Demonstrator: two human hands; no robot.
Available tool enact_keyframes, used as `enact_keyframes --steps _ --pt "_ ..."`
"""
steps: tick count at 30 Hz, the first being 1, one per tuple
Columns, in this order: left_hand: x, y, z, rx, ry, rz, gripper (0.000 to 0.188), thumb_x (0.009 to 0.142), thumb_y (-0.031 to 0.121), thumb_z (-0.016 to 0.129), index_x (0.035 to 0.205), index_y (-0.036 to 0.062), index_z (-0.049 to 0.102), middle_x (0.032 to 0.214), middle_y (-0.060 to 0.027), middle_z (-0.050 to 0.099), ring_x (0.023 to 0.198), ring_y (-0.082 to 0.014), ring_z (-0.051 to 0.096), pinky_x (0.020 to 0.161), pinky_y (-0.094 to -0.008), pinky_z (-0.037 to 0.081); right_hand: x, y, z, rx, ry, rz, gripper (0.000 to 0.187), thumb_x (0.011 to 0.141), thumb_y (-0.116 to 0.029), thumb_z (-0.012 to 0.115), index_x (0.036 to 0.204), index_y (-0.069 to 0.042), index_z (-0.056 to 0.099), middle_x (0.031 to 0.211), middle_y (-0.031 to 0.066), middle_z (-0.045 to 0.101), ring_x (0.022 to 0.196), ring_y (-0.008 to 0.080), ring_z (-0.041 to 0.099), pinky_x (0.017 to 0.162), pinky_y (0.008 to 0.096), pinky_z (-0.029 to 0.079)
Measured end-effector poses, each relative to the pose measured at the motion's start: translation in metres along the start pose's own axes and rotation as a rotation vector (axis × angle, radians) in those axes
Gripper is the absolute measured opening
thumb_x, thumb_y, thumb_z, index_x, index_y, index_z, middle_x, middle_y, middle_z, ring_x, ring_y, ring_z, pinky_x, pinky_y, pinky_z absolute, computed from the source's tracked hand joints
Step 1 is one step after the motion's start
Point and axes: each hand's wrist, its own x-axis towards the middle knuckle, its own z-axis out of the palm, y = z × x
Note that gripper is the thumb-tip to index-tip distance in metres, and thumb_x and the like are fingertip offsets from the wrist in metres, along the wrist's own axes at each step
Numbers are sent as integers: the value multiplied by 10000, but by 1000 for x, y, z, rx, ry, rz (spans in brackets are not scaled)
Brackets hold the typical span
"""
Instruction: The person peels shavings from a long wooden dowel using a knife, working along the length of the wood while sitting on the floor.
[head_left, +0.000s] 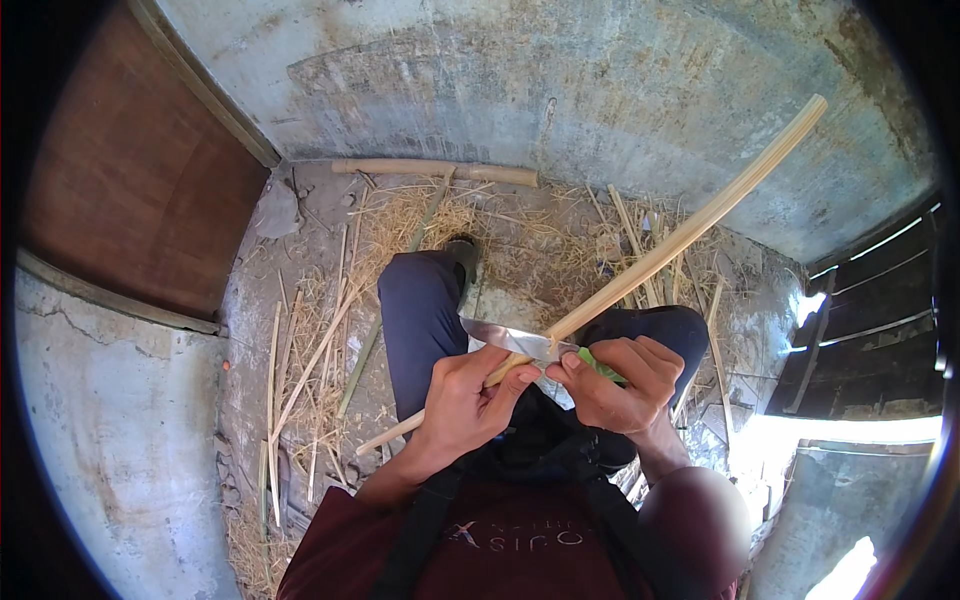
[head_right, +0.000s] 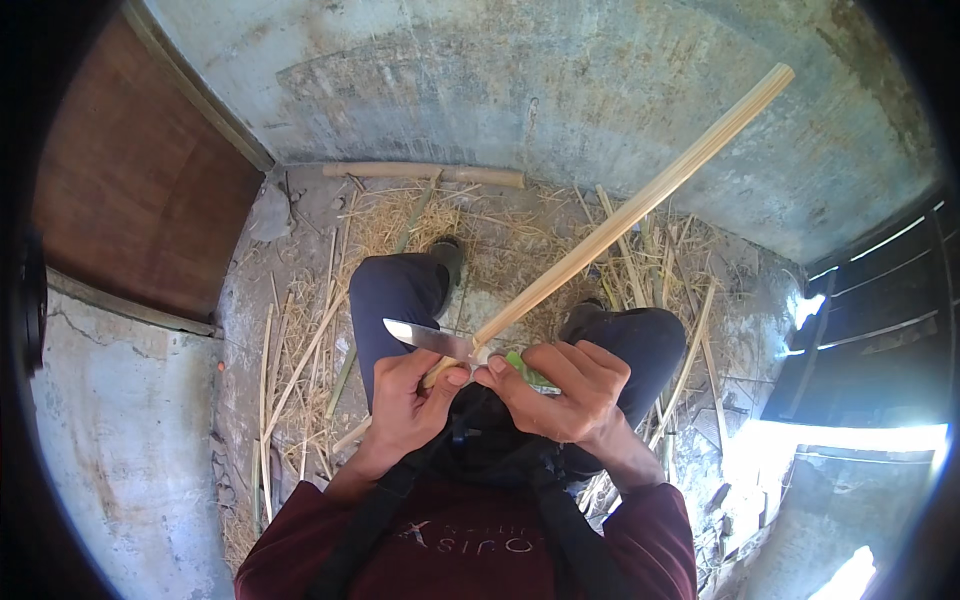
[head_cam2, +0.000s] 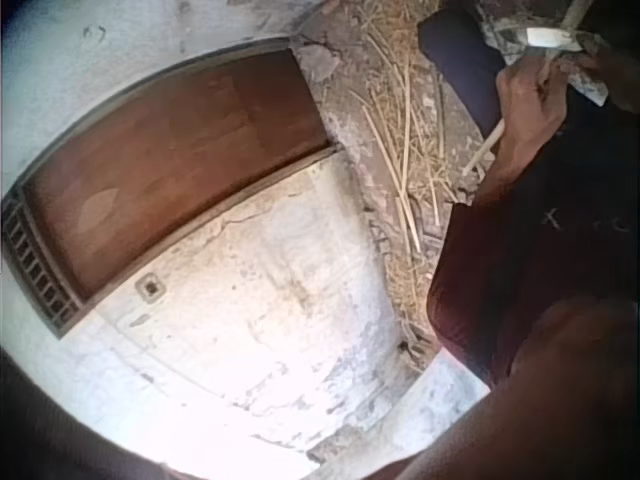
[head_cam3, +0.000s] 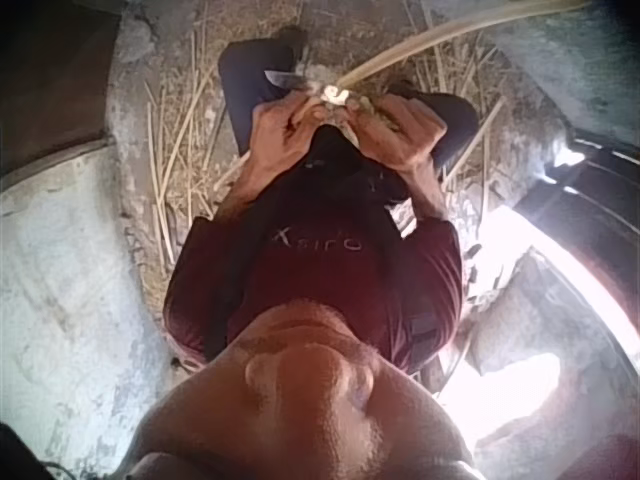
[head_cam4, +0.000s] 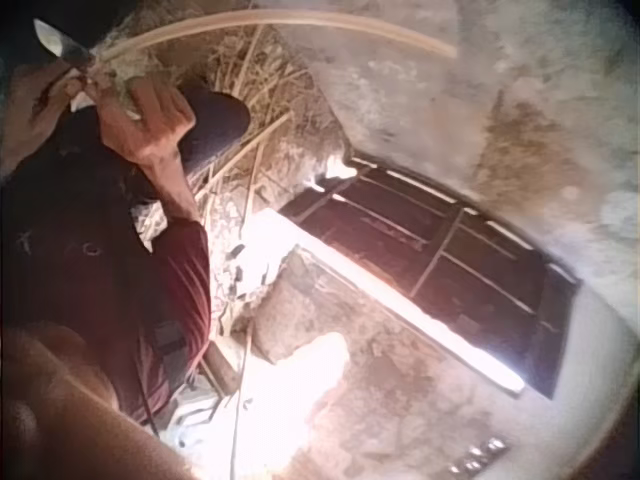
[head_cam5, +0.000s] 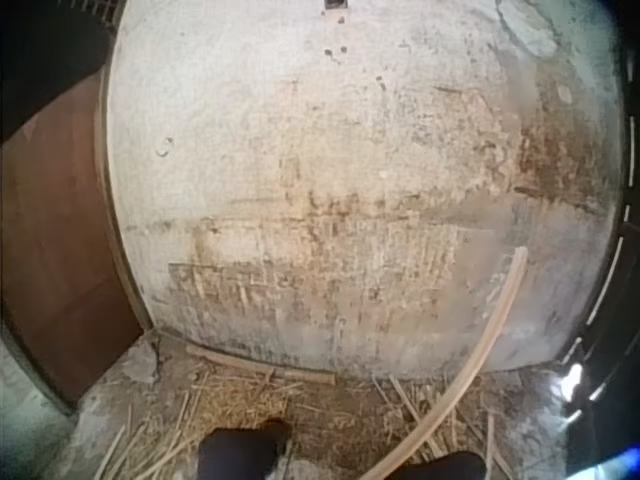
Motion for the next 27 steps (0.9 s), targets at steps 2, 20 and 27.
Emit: enact_keyframes --steps 2,20,27 --pt "1 4 -1 0 -10 -6 198 1035 191 779 1011 -3 745 620 -81 570 477 -168 519 485 -337 397 -1 0 0 2 15 12 261 819 -253 963 996 -215 775 715 -57 585 525 99 533 468 284 294" --pt "3 6 -13 -10 -57 -130 225 1104 175 659 1165 -39 698 710 -77 604 570 -110 485 546 -301 375 5 23 -11 53 210 289 262 791 -121 969 840 -72 717 667 72 641 510 209 620 457 330 445" --pt "6 7 -12 -24 -144 -156 249 1121 192 630 1251 -20 644 767 -158 641 608 -301 620 593 -403 471 0 9 3 198 44 207 264 760 -156 982 926 -96 786 694 42 638 487 182 570 445 320 417"
